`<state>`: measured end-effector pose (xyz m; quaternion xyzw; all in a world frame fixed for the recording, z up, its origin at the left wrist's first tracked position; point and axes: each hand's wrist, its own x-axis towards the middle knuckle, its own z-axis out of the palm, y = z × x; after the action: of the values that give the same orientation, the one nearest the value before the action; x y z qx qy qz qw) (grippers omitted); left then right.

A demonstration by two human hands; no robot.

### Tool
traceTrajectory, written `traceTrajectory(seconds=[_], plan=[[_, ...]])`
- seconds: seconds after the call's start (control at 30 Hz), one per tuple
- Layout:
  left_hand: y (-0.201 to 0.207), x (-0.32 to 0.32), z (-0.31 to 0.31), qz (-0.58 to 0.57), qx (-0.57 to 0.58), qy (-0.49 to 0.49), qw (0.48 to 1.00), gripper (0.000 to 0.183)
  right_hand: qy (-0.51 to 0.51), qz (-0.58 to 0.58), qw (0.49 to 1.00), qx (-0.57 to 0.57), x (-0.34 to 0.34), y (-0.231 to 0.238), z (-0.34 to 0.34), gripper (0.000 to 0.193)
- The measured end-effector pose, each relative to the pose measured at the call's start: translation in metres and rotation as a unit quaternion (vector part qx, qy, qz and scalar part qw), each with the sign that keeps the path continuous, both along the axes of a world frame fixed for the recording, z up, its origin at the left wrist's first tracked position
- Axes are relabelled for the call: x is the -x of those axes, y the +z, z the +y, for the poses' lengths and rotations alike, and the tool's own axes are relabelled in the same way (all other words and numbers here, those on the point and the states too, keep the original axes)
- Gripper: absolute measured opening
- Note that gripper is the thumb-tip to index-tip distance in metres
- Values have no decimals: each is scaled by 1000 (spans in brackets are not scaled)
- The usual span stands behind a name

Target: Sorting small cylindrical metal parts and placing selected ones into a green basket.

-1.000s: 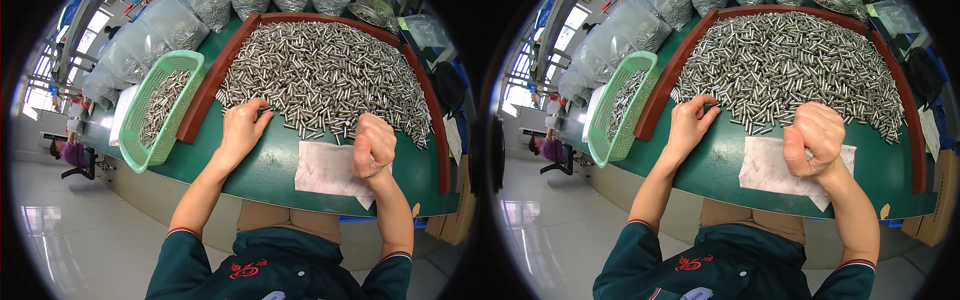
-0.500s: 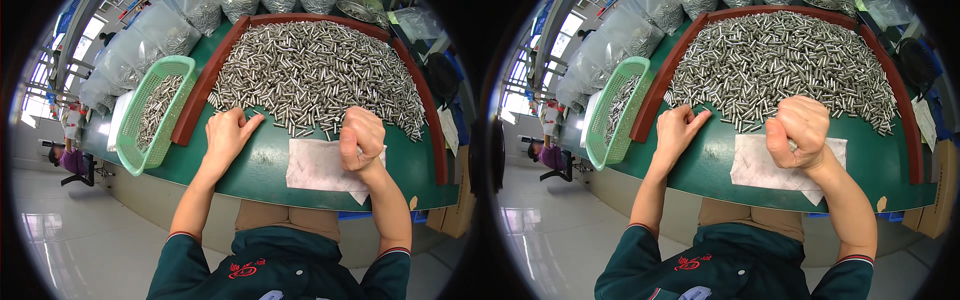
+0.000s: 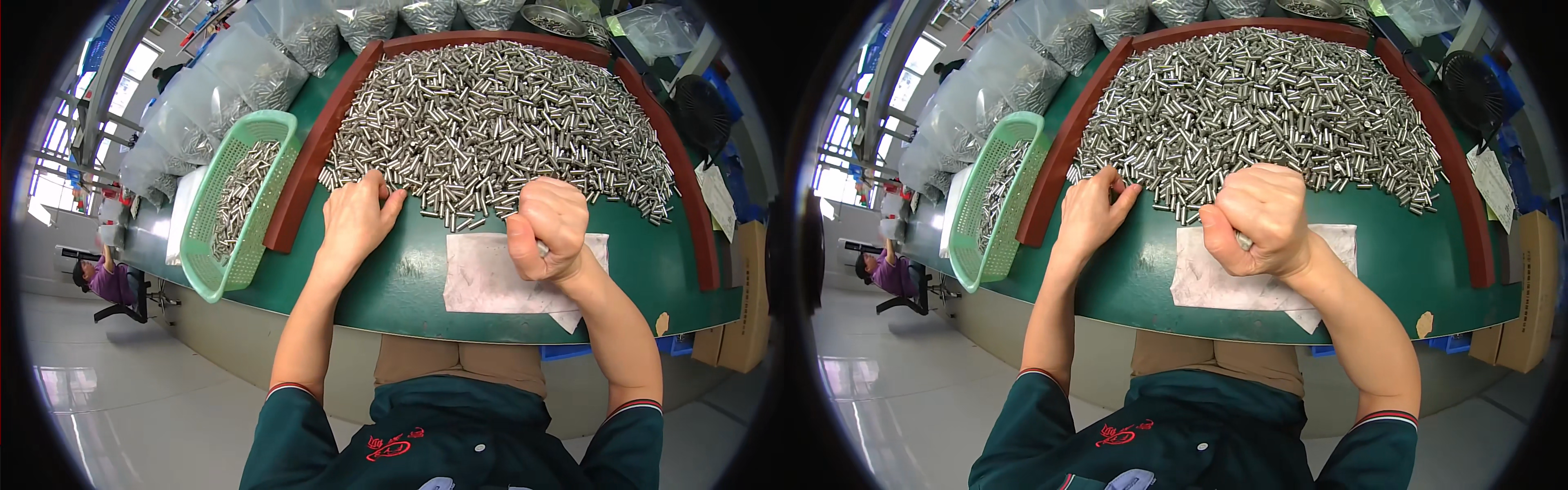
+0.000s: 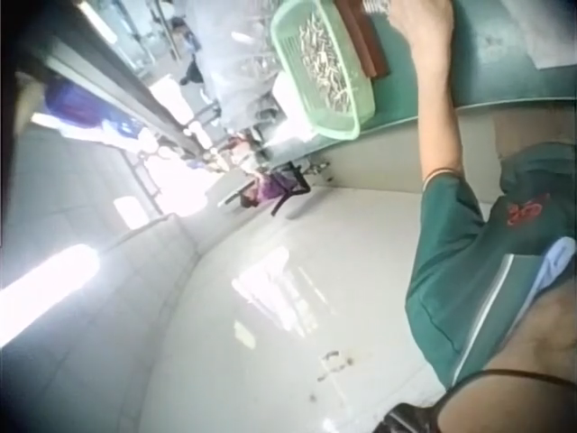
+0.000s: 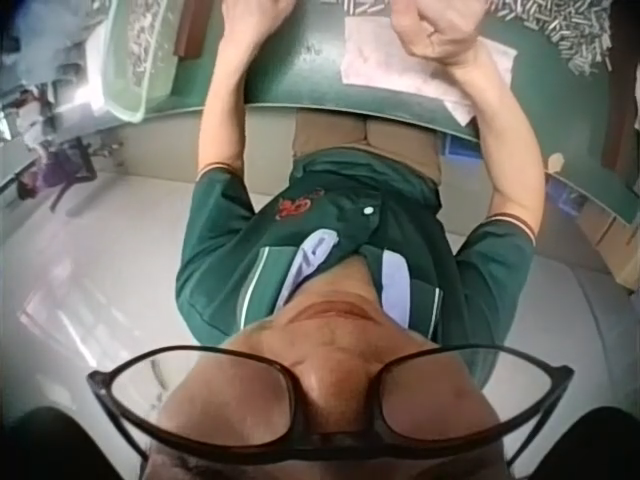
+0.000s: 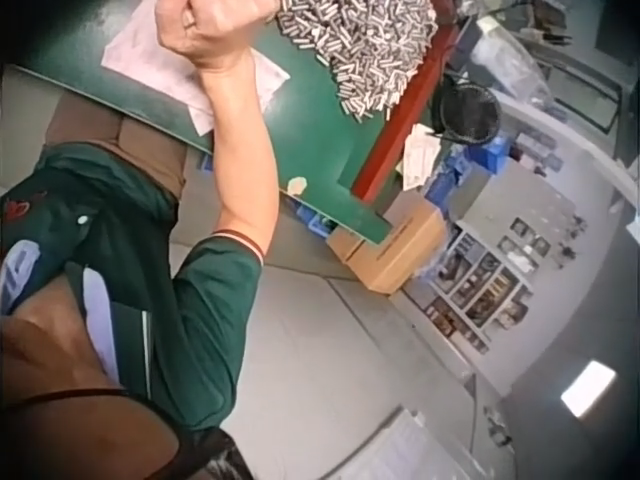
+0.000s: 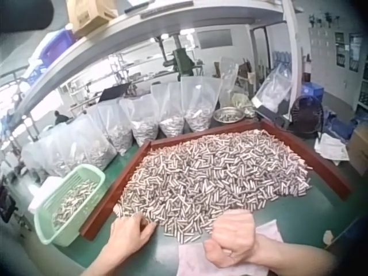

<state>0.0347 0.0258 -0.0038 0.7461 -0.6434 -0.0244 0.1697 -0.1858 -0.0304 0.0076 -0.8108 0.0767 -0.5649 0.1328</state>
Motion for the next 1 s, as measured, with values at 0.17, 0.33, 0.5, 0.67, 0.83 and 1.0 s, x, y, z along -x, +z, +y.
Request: traceTrajectory(seconds=[0.17, 0.33, 0.5, 0.67, 0.83, 1.0], plan=[[3, -2, -1, -33, -7, 7, 999, 17, 0, 13, 1000, 4, -2, -1, -1, 27], [10, 7, 0, -57, -1, 2, 998, 17, -5, 23, 1000, 15, 3, 1, 0, 26], [-3, 11, -4, -149, -8, -40, 988, 14, -22, 8, 1000, 8, 8, -12, 0, 23], [-9, -21, 3, -284, -5, -124, 951, 7, -15, -55, 998, 1, -8, -12, 3, 27], [2, -7, -11, -223, 82, -224, 945, 5, -53, -63, 997, 4, 6, -13, -1, 29], [18, 5, -17, -5, -3, -158, 987, 11, -54, -56, 997, 14, 5, -13, -2, 29]])
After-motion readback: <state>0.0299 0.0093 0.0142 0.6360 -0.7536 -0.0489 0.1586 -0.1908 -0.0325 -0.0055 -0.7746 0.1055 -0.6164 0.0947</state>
